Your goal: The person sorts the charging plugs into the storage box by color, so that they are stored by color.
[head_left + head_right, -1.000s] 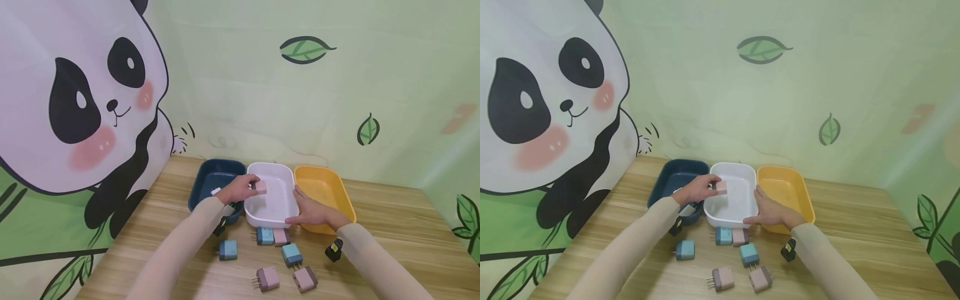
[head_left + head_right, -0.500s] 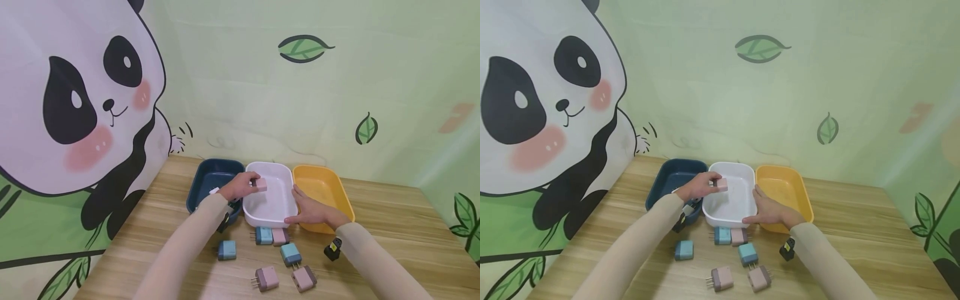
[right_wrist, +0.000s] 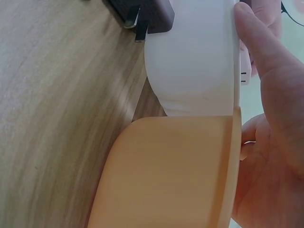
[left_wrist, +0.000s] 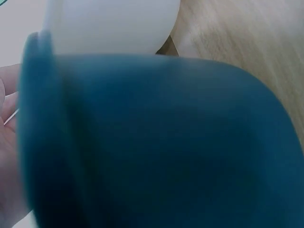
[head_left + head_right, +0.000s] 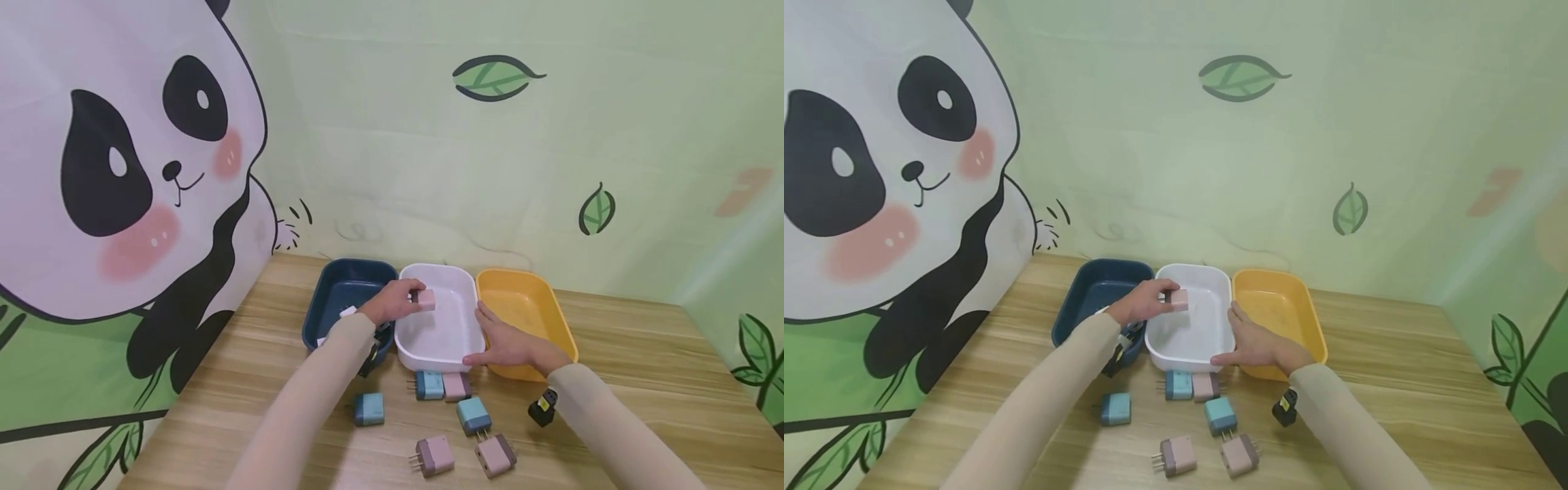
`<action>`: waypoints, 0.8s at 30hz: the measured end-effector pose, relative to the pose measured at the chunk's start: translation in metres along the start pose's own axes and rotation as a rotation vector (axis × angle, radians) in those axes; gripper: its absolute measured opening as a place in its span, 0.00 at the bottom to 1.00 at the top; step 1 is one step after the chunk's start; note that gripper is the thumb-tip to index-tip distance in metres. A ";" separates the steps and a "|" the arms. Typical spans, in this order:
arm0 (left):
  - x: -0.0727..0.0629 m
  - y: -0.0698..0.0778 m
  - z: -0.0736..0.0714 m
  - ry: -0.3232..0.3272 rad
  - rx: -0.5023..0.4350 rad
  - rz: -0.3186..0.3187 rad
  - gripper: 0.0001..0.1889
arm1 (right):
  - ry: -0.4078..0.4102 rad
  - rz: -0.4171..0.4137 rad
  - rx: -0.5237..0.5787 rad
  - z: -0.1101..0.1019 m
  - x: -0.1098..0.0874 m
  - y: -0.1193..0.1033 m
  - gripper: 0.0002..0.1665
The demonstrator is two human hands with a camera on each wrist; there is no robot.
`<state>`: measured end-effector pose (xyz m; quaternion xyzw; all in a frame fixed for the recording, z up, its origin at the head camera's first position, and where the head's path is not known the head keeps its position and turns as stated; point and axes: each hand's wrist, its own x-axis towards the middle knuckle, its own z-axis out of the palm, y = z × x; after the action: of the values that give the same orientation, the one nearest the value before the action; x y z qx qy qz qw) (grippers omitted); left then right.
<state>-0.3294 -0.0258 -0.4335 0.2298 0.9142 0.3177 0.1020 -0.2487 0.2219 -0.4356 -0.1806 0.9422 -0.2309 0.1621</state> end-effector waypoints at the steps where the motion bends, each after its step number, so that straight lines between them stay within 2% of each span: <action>1: 0.000 0.000 0.000 -0.003 0.006 0.000 0.24 | 0.000 -0.001 0.001 0.000 0.000 0.000 0.72; 7: 0.002 -0.001 0.000 0.031 0.063 0.012 0.22 | 0.005 -0.008 -0.008 0.001 0.000 -0.001 0.72; 12: -0.005 0.000 -0.005 0.056 0.063 0.017 0.21 | 0.007 -0.011 -0.013 0.001 0.000 -0.002 0.72; 17: -0.022 0.003 -0.014 0.025 0.071 0.060 0.19 | 0.004 0.008 -0.026 0.002 0.002 0.001 0.73; 24: -0.056 0.016 -0.024 -0.069 0.083 0.184 0.16 | 0.013 -0.016 -0.026 0.002 0.000 0.000 0.74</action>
<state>-0.2827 -0.0548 -0.4022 0.3276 0.8976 0.2796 0.0940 -0.2476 0.2210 -0.4372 -0.1886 0.9448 -0.2210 0.1517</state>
